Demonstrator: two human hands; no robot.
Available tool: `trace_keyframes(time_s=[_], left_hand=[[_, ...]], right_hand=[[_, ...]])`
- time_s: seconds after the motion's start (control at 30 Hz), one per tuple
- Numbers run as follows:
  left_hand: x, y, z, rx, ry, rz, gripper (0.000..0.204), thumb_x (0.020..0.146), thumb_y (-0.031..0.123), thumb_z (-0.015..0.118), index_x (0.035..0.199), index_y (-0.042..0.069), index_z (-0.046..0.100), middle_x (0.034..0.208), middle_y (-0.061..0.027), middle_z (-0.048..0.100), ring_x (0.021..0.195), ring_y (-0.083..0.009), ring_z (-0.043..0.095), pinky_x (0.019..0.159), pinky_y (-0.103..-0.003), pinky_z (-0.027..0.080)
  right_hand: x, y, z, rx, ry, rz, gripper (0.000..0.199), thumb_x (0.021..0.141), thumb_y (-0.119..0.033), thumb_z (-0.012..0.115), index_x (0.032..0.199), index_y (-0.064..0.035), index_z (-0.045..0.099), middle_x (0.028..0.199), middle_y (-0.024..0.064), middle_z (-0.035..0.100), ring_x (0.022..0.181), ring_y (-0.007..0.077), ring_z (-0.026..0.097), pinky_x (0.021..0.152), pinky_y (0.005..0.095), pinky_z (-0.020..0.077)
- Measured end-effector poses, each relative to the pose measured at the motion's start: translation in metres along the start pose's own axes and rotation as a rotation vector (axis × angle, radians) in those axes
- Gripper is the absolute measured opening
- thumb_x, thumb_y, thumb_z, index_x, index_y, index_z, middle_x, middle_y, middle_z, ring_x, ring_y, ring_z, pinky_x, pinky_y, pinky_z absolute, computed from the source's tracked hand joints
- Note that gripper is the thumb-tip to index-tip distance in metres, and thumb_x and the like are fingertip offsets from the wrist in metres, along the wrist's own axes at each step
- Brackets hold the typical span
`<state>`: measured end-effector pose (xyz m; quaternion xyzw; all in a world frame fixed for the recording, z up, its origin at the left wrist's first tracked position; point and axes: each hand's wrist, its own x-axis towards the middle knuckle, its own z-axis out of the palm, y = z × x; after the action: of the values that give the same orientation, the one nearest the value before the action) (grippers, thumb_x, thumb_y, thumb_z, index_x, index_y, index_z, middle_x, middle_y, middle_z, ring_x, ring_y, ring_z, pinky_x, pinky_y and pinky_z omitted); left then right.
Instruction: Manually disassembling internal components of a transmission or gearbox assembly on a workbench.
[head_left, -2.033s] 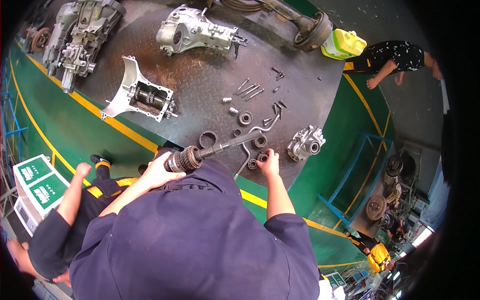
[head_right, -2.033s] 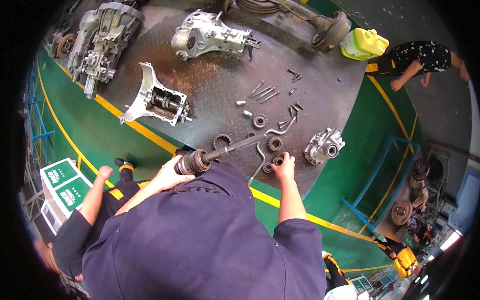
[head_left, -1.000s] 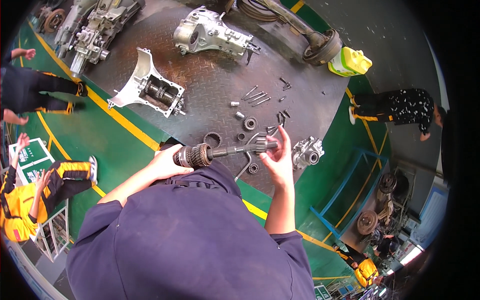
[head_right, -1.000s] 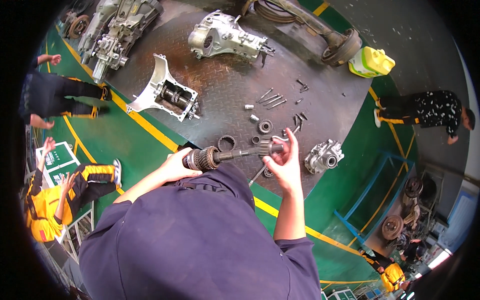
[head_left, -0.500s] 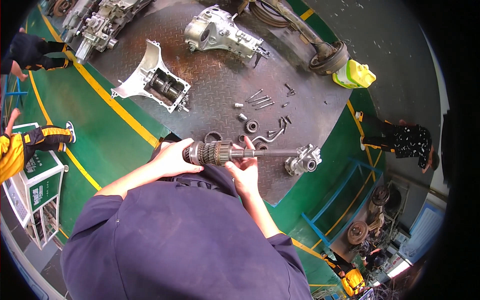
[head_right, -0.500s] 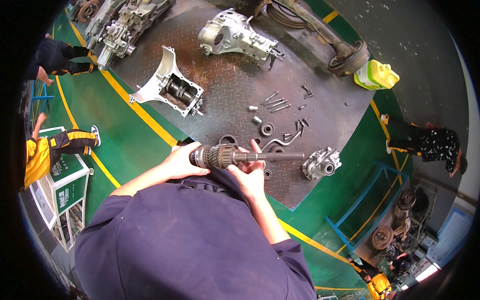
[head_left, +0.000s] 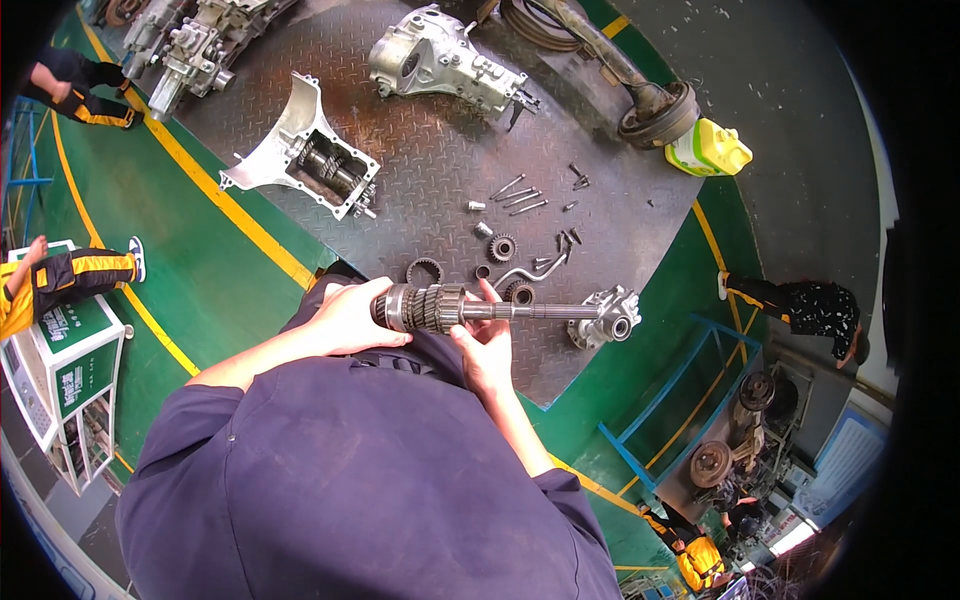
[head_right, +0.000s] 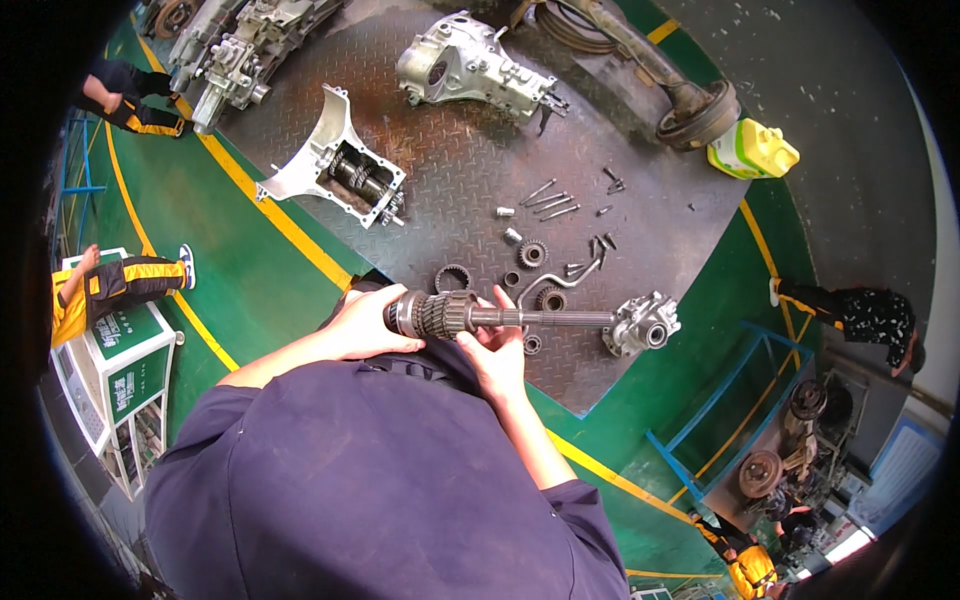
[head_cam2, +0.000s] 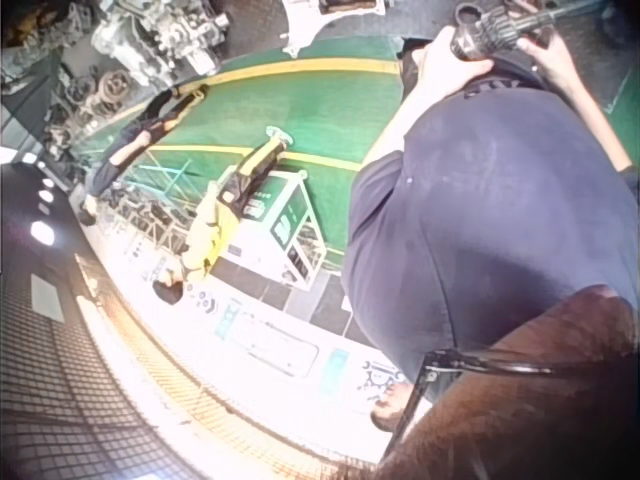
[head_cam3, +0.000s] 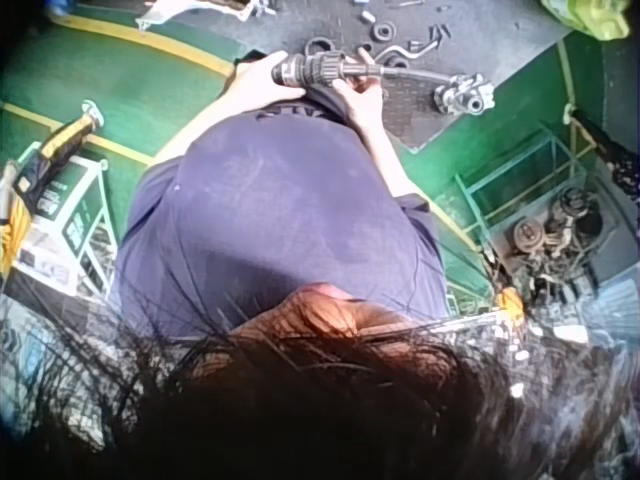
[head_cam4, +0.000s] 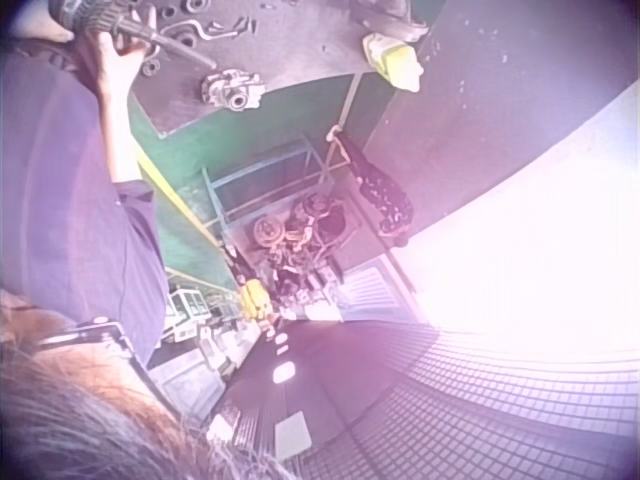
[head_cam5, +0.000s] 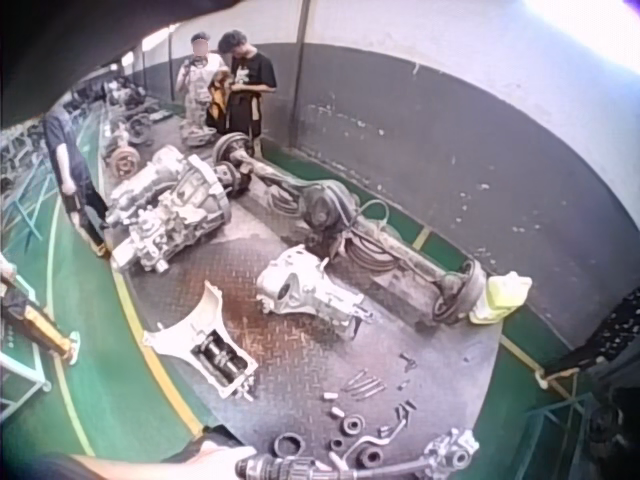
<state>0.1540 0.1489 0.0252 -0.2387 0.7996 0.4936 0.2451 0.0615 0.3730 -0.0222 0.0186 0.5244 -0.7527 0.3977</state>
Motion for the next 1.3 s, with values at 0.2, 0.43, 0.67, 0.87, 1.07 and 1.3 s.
trace_keyframes(time_s=[0.2,0.43,0.67,0.87,1.07,1.3], left_hand=[[0.008,-0.008,0.012,-0.173,-0.014,0.053,0.061,0.067,0.022,0.092,0.119,0.006,0.064,0.106,-0.0087,0.073,0.098,-0.0192,0.068,0.092,-0.036,0.053],[0.005,-0.04,0.02,-0.366,0.047,-0.005,0.064,0.068,0.008,0.09,0.123,0.005,0.06,0.112,-0.0038,0.066,0.105,-0.0158,0.062,0.097,-0.033,0.049],[-0.01,-0.073,0.009,-0.474,0.154,-0.002,0.057,0.072,0.007,0.088,0.121,0.002,0.059,0.109,-0.0047,0.067,0.102,-0.0144,0.062,0.095,-0.031,0.049],[-0.02,-0.079,0.012,-0.514,0.195,-0.055,0.053,0.072,0.004,0.087,0.116,0.002,0.058,0.106,-0.0034,0.066,0.099,-0.0128,0.061,0.092,-0.03,0.049],[-0.024,-0.096,0.022,-0.572,0.193,-0.04,0.054,0.073,0.004,0.087,0.118,0.002,0.057,0.108,-0.0033,0.065,0.101,-0.0124,0.061,0.094,-0.03,0.048],[-0.027,-0.089,0.02,-0.585,0.218,-0.04,0.056,0.075,0.004,0.087,0.122,0.0,0.056,0.112,-0.0041,0.065,0.103,-0.0128,0.061,0.096,-0.03,0.047]], right_hand=[[-0.004,-0.002,-0.009,0.105,-0.124,-0.057,0.104,0.077,-0.002,0.084,0.159,-0.0093,0.02,0.143,0.0134,0.051,0.131,0.0246,0.053,0.113,0.0398,0.043],[0.006,0.081,-0.133,-0.718,0.476,0.108,0.031,0.094,-0.024,0.071,0.113,0.0003,0.068,0.101,0.0101,0.073,0.096,0.0162,0.068,0.088,0.0303,0.0525],[-0.018,0.117,-0.219,-1.323,0.712,0.37,0.069,0.081,-0.021,0.08,0.142,-0.0143,0.048,0.134,0.0178,0.051,0.13,0.0358,0.048,0.105,0.0435,0.047],[0.0,0.113,-0.2,-1.547,0.416,0.375,0.078,0.079,-0.021,0.082,0.147,-0.0155,0.043,0.135,0.0181,0.046,0.127,0.0353,0.05,0.104,0.0438,0.048],[0.026,0.109,-0.183,-1.553,0.528,0.344,0.067,0.082,-0.023,0.08,0.138,-0.0061,0.047,0.126,0.0184,0.051,0.122,0.0359,0.053,0.1,0.0442,0.0494],[0.069,0.09,-0.174,-1.363,0.78,0.225,0.097,0.079,-0.027,0.084,0.155,-0.0102,0.025,0.144,0.0213,0.04,0.133,0.0388,0.043,0.113,0.046,0.0397]])
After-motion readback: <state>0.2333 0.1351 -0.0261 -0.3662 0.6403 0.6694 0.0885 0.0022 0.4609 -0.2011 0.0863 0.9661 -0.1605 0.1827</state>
